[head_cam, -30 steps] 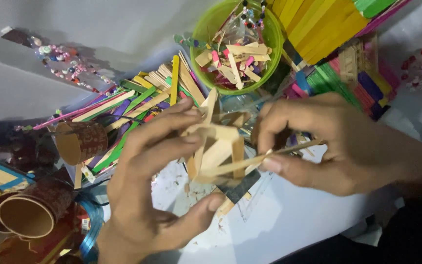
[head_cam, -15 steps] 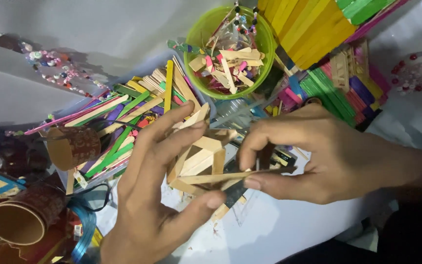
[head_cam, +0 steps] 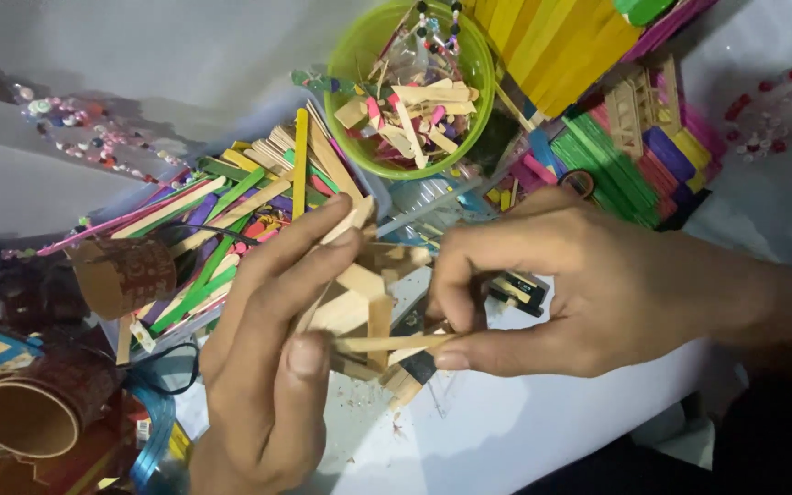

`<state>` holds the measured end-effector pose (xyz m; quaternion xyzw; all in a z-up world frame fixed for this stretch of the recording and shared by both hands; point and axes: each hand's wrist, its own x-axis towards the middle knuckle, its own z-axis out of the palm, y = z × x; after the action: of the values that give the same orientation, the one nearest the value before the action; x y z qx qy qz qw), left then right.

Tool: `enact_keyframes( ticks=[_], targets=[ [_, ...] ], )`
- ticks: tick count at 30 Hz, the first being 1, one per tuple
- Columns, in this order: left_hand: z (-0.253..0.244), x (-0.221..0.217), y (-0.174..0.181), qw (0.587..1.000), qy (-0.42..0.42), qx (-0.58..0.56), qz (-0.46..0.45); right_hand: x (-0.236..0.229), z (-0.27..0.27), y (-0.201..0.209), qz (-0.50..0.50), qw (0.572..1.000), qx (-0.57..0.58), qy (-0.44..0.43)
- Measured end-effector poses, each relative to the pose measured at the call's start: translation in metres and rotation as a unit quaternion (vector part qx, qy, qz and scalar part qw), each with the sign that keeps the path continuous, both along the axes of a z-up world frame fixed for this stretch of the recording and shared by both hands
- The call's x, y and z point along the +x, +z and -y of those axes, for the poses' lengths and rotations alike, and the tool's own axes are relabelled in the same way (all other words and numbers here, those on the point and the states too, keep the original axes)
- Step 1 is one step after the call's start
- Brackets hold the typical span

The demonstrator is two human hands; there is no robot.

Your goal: Assembling a small structure by gluing wooden popsicle sticks together, trimming them with scissors, and sanding the edges.

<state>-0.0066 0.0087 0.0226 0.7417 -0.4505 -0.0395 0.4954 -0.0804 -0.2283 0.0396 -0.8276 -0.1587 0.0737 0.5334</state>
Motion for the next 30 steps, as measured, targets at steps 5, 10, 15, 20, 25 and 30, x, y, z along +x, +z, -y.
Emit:
enact_keyframes(
  ticks=[5, 10, 15, 20, 25, 30],
  targets=[
    [-0.010, 0.001, -0.019, 0.999, -0.020, -0.029, 0.027, 0.001, 0.004, -0.001, 0.099, 0.995, -0.033, -0.003],
    [-0.022, -0.002, -0.038, 0.996, 0.016, -0.023, 0.080, 0.006, 0.008, -0.008, 0.189, 0.980, -0.039, 0.047],
    [-0.019, -0.033, -0.014, 0.988, 0.097, 0.075, 0.099, 0.004, 0.008, -0.021, 0.187, 0.972, -0.124, 0.071],
    [-0.009, -0.024, -0.001, 0.990, 0.085, 0.095, -0.056, 0.001, 0.006, -0.026, 0.146, 0.980, -0.121, 0.062],
    [-0.015, 0.004, -0.021, 0.991, -0.060, 0.031, 0.115, 0.009, 0.005, -0.026, 0.014, 0.989, -0.114, 0.092],
    [-0.006, 0.009, -0.014, 0.978, -0.143, -0.018, 0.152, 0.015, 0.005, -0.041, 0.092, 0.984, -0.103, 0.117]
  ],
)
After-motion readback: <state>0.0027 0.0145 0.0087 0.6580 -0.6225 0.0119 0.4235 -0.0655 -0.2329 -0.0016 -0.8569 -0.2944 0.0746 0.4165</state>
